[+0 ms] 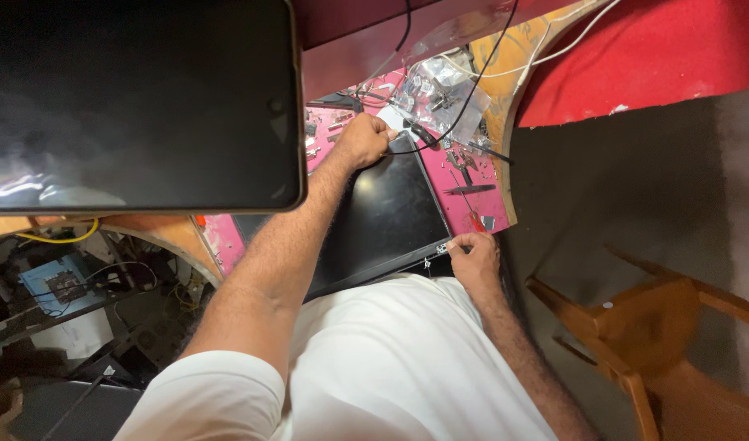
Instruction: The person detaches a laptop screen assembly from its hinges, disconnects the internal video cables, and removes the panel from the chassis.
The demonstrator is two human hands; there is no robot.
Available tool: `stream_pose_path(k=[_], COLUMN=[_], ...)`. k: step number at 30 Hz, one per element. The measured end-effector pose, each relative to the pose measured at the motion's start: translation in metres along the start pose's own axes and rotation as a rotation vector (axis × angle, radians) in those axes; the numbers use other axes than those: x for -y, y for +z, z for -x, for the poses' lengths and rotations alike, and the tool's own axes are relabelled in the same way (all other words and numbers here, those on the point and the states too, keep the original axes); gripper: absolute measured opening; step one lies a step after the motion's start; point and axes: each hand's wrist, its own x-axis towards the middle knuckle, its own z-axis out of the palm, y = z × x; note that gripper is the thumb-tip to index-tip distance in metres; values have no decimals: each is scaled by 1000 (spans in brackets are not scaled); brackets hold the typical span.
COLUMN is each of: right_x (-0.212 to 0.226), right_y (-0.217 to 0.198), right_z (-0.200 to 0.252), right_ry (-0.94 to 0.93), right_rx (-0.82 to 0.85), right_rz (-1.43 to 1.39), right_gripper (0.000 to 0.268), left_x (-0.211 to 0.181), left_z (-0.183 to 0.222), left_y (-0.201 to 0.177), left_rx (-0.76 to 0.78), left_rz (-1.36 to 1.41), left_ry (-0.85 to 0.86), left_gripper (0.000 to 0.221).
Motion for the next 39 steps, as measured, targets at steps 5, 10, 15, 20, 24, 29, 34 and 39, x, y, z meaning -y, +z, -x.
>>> stream_pose_path(k=[5,10,15,20,24,29,34,39], right_x=[12,11,13,28,33,26,18,32], right_y=[0,12,15,-3,-6,-5,-2,-8], right_z=[2,3,-3,-1,1,5,7,3], right_ry=[317,345,250,240,221,174,157,146], right_rx=[89,78,85,126,144,114,122,86], right_rz=[-295,-380,-58,138,158,168,171,143], right_gripper=[19,15,15,13,13,13,13,10], left_x=[8,11,4,-4,-5,-9,-14,-14], left_z=[-3,-7,-3,0,4,2,8,4], left_y=[-1,0,1,-1,0,1,0,1], left_rx=[20,7,-7,5,-51,-47,-63,-76], left_rz=[66,56,-10,-27,-69,-88,-118,-82], left_ry=[50,73,59,-1,31,8,-66,-67], left_gripper=[28,27,28,30,29,31,31,29])
